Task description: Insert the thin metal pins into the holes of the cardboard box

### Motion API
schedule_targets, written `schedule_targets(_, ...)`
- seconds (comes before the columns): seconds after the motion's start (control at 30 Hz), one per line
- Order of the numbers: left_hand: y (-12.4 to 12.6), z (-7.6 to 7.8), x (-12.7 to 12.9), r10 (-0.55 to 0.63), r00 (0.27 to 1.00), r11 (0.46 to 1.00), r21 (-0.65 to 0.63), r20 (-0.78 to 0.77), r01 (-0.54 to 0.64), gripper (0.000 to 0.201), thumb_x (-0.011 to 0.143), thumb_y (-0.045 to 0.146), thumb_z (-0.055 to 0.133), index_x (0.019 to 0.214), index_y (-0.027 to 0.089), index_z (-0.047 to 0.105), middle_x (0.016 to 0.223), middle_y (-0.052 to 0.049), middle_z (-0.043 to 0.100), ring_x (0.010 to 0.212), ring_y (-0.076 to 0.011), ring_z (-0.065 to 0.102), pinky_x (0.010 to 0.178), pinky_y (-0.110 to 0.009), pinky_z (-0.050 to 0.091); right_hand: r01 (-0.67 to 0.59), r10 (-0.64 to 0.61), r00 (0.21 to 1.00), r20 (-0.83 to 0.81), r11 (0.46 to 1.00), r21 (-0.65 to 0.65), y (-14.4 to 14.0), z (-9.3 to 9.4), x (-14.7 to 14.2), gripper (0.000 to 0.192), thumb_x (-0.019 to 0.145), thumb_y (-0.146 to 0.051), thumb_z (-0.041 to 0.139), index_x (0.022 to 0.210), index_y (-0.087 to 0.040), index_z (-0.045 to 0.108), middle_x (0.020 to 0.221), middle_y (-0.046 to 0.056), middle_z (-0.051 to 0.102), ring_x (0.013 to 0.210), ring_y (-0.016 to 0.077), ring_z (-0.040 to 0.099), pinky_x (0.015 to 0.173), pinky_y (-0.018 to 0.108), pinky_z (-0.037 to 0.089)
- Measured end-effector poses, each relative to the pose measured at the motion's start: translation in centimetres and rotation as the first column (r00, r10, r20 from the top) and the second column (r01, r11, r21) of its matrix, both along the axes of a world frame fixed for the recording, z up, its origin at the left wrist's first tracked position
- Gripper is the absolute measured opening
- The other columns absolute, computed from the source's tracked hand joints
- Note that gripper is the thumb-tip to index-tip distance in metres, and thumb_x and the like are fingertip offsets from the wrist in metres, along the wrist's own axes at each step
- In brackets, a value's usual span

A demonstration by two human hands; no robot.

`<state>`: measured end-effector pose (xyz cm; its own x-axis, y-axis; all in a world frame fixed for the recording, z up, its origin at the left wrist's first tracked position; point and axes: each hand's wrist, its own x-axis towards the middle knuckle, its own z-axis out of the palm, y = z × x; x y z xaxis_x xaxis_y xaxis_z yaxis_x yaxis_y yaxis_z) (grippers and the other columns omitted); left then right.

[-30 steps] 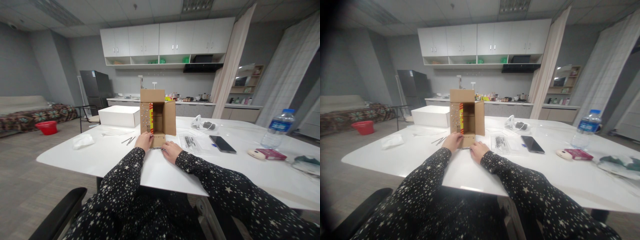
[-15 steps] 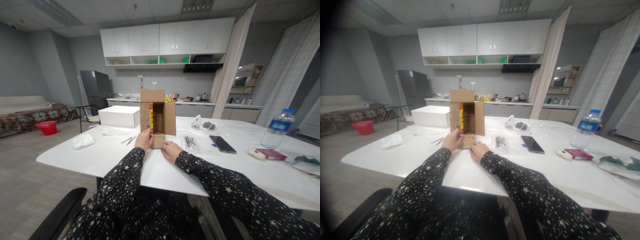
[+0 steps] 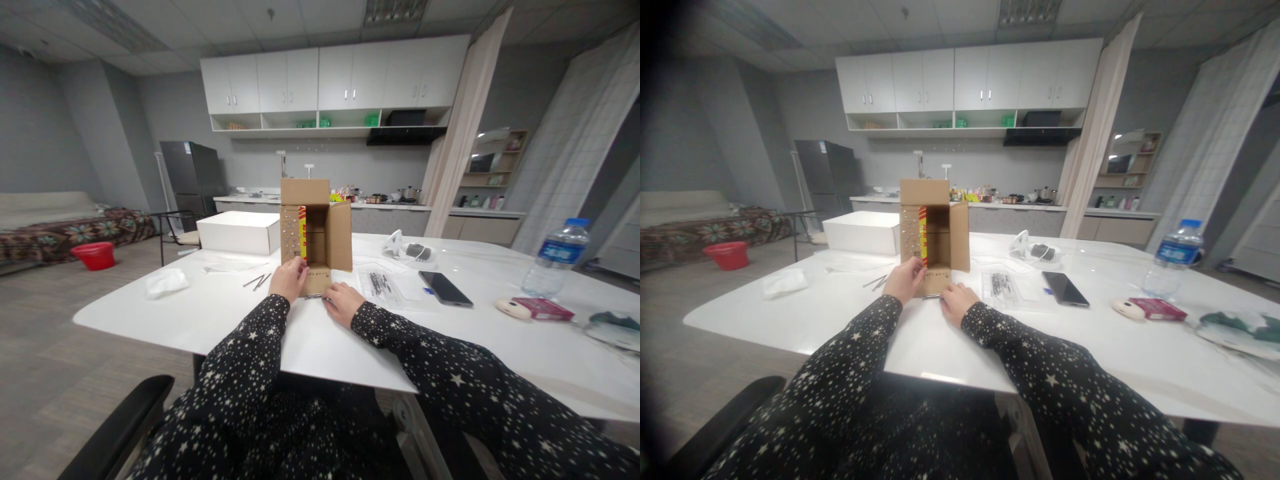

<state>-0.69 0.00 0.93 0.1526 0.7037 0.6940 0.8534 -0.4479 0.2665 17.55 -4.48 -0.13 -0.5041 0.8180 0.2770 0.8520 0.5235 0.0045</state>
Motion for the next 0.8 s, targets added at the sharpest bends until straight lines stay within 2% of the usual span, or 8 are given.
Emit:
schedule_targets(0.27,-0.5,0.3,0.2,0.024,1.0,1.0,0.001,-0.012,-0.024,0.023,0.091,0.038,0.04,0.093,0.022,0.057,0.084,-0.003,0.069,0.07,-0.0157,0.062,0.066,-0.026,0.044,-0.007,0.007,1.0,-0.003,1.0,0.019,0.1,-0.2,0.1,0.026,0.089,-0.025,0.042,0.103,-0.018,0.063,0.1,0.009,0.058,0.093,0.0204,0.05,0.083,0.031,0.037)
schedule_targets(0.8,-1.3,0.8,0.5,0.068,0.996,0.995,-0.065,-0.064,-0.072,0.021,0.089,0.03,0.04,0.096,0.022,0.058,0.088,-0.004,0.067,0.074,-0.0163,0.061,0.066,-0.026,0.043,0.005,-0.005,1.0,0.012,1.0,-0.011,-0.3,0.3,0.0,0.027,0.089,-0.025,0.042,0.105,-0.018,0.063,0.104,0.01,0.058,0.096,0.0211,0.05,0.084,0.032,0.037)
